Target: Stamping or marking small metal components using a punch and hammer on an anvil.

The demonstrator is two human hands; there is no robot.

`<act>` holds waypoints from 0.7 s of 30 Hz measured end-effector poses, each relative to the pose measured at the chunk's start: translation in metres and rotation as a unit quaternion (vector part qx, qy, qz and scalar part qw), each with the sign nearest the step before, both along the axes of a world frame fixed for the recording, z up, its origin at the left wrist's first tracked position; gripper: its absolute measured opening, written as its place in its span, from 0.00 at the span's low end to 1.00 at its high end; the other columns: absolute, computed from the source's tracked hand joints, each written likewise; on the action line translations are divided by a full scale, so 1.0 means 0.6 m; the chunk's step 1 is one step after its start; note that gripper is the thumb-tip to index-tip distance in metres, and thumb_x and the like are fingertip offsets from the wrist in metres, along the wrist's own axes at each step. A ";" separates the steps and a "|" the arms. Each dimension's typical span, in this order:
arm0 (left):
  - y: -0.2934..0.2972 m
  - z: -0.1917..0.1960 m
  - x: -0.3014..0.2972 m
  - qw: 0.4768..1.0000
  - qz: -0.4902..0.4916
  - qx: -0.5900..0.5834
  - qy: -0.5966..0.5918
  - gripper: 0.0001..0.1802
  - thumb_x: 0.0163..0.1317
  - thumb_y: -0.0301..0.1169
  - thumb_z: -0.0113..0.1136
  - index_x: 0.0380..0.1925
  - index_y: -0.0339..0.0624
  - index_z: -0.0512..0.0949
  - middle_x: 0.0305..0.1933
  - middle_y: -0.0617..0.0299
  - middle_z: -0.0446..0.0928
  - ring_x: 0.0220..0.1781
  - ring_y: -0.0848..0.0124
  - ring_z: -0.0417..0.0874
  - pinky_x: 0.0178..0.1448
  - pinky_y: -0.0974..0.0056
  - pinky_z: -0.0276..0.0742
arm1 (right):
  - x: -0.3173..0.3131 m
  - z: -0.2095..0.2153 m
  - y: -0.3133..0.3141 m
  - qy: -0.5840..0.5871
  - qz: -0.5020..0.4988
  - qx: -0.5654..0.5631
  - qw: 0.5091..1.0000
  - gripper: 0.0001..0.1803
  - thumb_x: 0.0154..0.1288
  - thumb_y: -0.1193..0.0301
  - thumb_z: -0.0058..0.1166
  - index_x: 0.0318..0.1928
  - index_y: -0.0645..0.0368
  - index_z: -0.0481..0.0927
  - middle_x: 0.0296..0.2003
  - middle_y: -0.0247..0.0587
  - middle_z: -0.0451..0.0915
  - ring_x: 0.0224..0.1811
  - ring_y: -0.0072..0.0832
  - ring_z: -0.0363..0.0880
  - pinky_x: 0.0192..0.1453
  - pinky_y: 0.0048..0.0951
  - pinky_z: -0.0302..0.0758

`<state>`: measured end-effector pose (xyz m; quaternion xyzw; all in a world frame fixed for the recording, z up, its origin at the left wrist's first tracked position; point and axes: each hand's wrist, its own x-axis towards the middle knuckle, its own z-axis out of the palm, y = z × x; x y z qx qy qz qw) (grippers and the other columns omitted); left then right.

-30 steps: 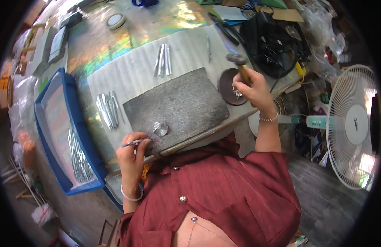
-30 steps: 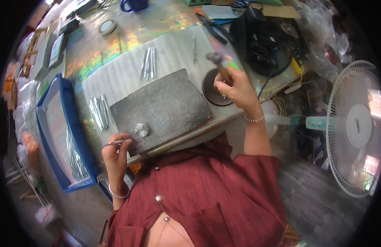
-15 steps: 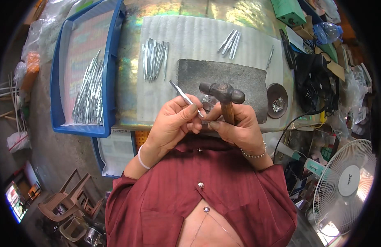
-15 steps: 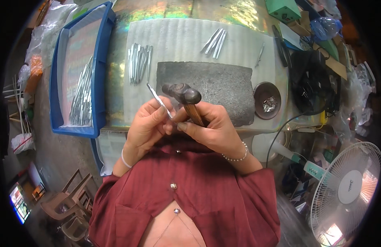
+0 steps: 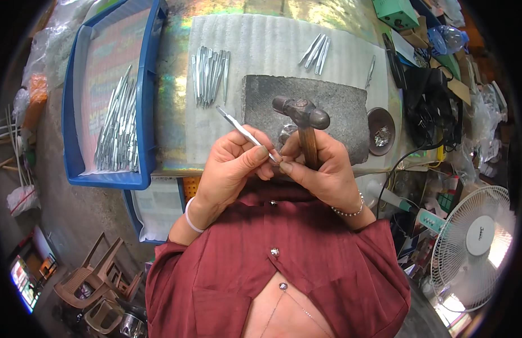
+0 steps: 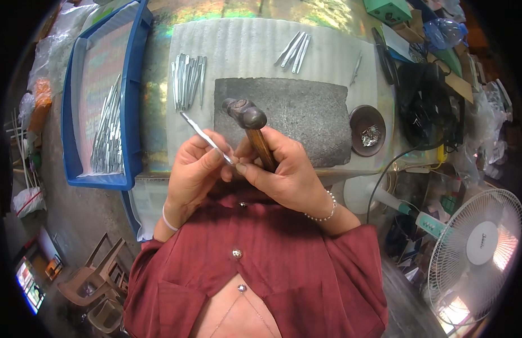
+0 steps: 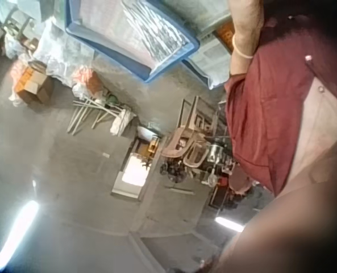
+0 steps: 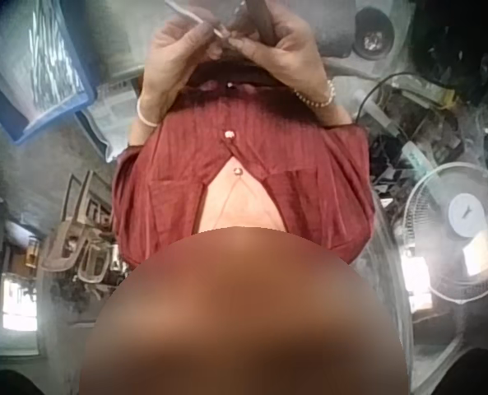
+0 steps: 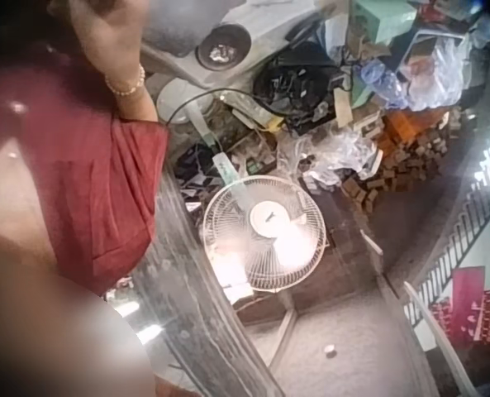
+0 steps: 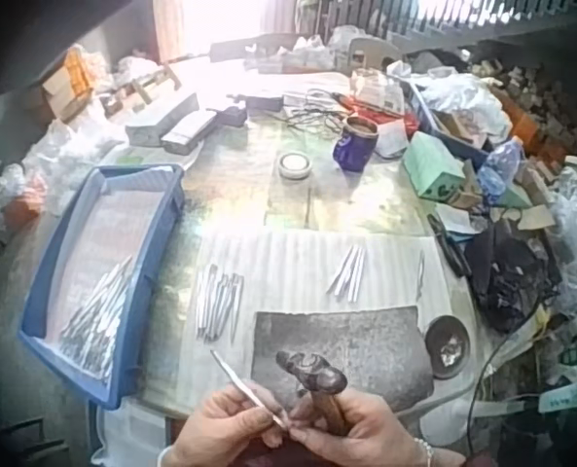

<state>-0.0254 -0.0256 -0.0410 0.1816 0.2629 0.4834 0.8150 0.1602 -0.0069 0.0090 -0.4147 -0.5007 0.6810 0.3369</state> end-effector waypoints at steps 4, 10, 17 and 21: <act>-0.004 0.016 0.006 0.989 0.015 0.057 0.135 0.06 0.66 0.26 0.55 0.40 0.35 0.75 0.36 0.56 0.81 0.30 0.75 0.81 0.35 0.73 0.78 | 0.007 -0.010 -0.002 -0.003 -0.004 0.006 1.000 0.08 0.61 0.81 0.53 0.41 0.64 0.73 0.30 0.31 0.76 0.33 0.13 0.73 0.38 0.17 0.71; -0.008 0.000 0.013 0.991 0.020 0.065 0.114 0.06 0.67 0.28 0.54 0.39 0.35 0.74 0.37 0.54 0.80 0.32 0.74 0.82 0.37 0.73 0.79 | 0.015 -0.006 -0.001 0.049 0.003 -0.068 0.996 0.12 0.64 0.76 0.56 0.45 0.66 0.72 0.31 0.35 0.77 0.21 0.10 0.69 0.24 0.12 0.65; 0.010 -0.009 0.020 0.999 0.041 -0.020 -0.011 0.06 0.68 0.30 0.52 0.39 0.39 0.72 0.39 0.52 0.80 0.30 0.73 0.82 0.35 0.72 0.80 | 0.055 -0.034 0.003 -0.139 -0.100 0.062 0.983 0.13 0.64 0.70 0.57 0.46 0.66 0.76 0.24 0.33 0.77 0.24 0.14 0.72 0.29 0.19 0.70; 0.019 0.001 0.025 0.975 0.054 0.095 0.194 0.05 0.67 0.26 0.52 0.40 0.38 0.72 0.38 0.55 0.80 0.27 0.78 0.78 0.33 0.75 0.76 | 0.068 -0.071 0.000 -0.215 -0.114 0.121 0.962 0.13 0.60 0.70 0.60 0.43 0.64 0.77 0.21 0.36 0.75 0.22 0.16 0.71 0.28 0.22 0.70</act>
